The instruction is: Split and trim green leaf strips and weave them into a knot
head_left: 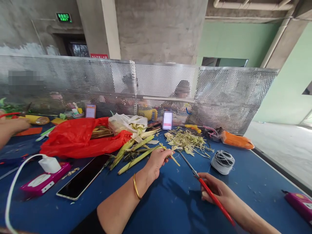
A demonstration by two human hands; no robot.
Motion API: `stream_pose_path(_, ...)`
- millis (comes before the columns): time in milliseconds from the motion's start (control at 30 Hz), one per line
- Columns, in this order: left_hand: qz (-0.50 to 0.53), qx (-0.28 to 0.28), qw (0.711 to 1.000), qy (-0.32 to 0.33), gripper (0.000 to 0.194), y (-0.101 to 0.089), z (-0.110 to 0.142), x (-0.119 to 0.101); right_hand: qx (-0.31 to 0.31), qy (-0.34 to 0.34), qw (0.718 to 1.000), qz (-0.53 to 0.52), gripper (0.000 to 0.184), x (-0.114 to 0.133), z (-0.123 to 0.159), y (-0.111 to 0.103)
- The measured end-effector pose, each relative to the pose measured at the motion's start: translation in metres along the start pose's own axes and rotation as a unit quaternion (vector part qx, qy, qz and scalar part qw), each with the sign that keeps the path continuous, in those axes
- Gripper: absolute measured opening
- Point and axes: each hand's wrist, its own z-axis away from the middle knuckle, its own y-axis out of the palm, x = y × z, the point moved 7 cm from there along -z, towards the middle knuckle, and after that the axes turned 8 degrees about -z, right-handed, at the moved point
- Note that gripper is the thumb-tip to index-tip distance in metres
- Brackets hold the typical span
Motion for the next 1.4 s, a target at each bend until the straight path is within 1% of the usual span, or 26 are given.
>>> stream_pose_path(133, 0.009, 0.003, 1.0, 0.008, 0.024, 0.001, -0.001, 0.001, 0.013, -0.015, 0.999, 0.035, 0.064, 0.003, -0.003, 0.003)
stream_pose_path(267, 0.018, 0.011, 1.0, 0.012, 0.023, 0.004, -0.001, 0.004, 0.022, 0.002, 0.999, 0.045, 0.067, 0.006, -0.002, 0.004)
stream_pose_path(367, 0.005, 0.009, 1.0, 0.015, 0.022, 0.005, 0.0, 0.005, 0.025, 0.009, 0.998, 0.056, 0.063, 0.008, -0.002, 0.005)
stream_pose_path(467, -0.005, 0.009, 1.0, 0.019, 0.024, 0.006, 0.001, 0.004, 0.019, 0.006, 0.999, 0.049, 0.054, 0.008, -0.004, 0.006)
stream_pose_path(567, -0.011, 0.019, 1.0, 0.02, 0.023, 0.009, 0.002, 0.004, 0.013, -0.008, 0.999, 0.036, 0.05, 0.008, -0.008, 0.009)
stream_pose_path(733, -0.028, 0.037, 0.999, 0.021, 0.02, 0.017, 0.004, 0.006, 0.015, -0.014, 1.0, 0.023, 0.047, 0.004, -0.013, 0.013)
stream_pose_path(900, -0.034, 0.04, 0.998, 0.022, 0.019, 0.019, 0.005, 0.007, 0.018, -0.026, 1.0, 0.005, 0.043, 0.001, -0.016, 0.015)
stream_pose_path(1133, -0.028, 0.045, 0.998, 0.023, 0.017, 0.02, 0.008, 0.004, -0.009, -0.015, 1.0, -0.006, 0.048, -0.001, -0.017, 0.017)
stream_pose_path(1267, -0.018, 0.046, 0.999, 0.022, 0.019, 0.021, 0.007, 0.004, -0.009, -0.028, 1.0, 0.002, 0.039, -0.004, -0.016, 0.019)
stream_pose_path(1400, -0.012, 0.046, 0.998, 0.027, 0.021, 0.021, 0.007, 0.004, -0.003, -0.049, 0.999, -0.006, 0.035, -0.006, -0.017, 0.021)
